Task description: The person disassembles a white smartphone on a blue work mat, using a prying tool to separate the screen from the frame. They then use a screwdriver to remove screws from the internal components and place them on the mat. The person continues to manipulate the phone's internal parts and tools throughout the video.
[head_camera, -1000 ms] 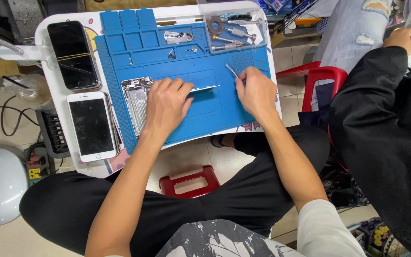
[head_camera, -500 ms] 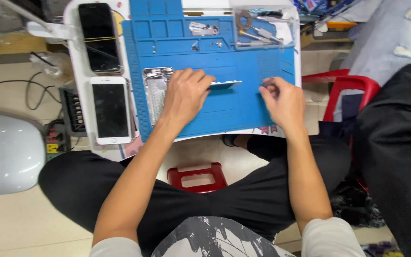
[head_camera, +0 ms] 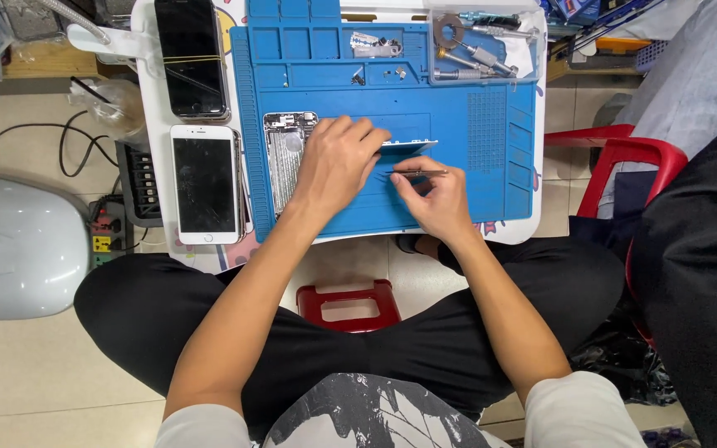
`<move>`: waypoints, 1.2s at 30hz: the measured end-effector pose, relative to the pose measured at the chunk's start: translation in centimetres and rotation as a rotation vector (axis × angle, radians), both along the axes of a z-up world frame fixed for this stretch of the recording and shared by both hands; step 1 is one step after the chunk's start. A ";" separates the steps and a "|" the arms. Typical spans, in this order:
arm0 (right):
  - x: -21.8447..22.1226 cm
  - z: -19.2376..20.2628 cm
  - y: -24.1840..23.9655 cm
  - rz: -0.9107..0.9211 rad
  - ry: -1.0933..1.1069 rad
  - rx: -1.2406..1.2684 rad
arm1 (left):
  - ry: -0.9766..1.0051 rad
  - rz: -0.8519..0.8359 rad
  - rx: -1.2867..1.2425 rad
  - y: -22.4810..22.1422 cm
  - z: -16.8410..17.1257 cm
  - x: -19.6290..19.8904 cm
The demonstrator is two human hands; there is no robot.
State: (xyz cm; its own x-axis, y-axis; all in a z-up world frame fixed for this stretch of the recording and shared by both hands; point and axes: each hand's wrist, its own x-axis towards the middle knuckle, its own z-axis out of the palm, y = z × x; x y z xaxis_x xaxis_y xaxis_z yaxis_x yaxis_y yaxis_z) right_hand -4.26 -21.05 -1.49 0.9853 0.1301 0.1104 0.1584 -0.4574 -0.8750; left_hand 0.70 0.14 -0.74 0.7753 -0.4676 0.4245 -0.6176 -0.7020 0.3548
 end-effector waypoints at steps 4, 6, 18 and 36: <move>-0.1 -0.5 0.1 0.031 -0.020 -0.038 | 0.012 -0.008 -0.008 0.1 0.3 0.0; 0.0 -0.8 0.0 0.027 -0.031 -0.044 | 0.014 -0.010 -0.017 0.0 0.3 0.0; 0.0 -0.4 0.5 0.047 -0.061 -0.033 | 0.003 -0.005 -0.018 0.1 0.1 0.0; 0.4 1.1 -0.4 0.076 -0.063 -0.055 | 0.030 -0.015 -0.017 0.1 0.7 -0.1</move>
State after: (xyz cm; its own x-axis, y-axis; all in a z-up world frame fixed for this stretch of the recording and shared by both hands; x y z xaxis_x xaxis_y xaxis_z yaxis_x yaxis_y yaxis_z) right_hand -3.91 -21.45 -0.35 0.9636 0.2122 0.1628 0.2489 -0.4893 -0.8358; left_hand 0.57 0.20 -0.07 0.7806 -0.4721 0.4096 -0.6171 -0.6863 0.3849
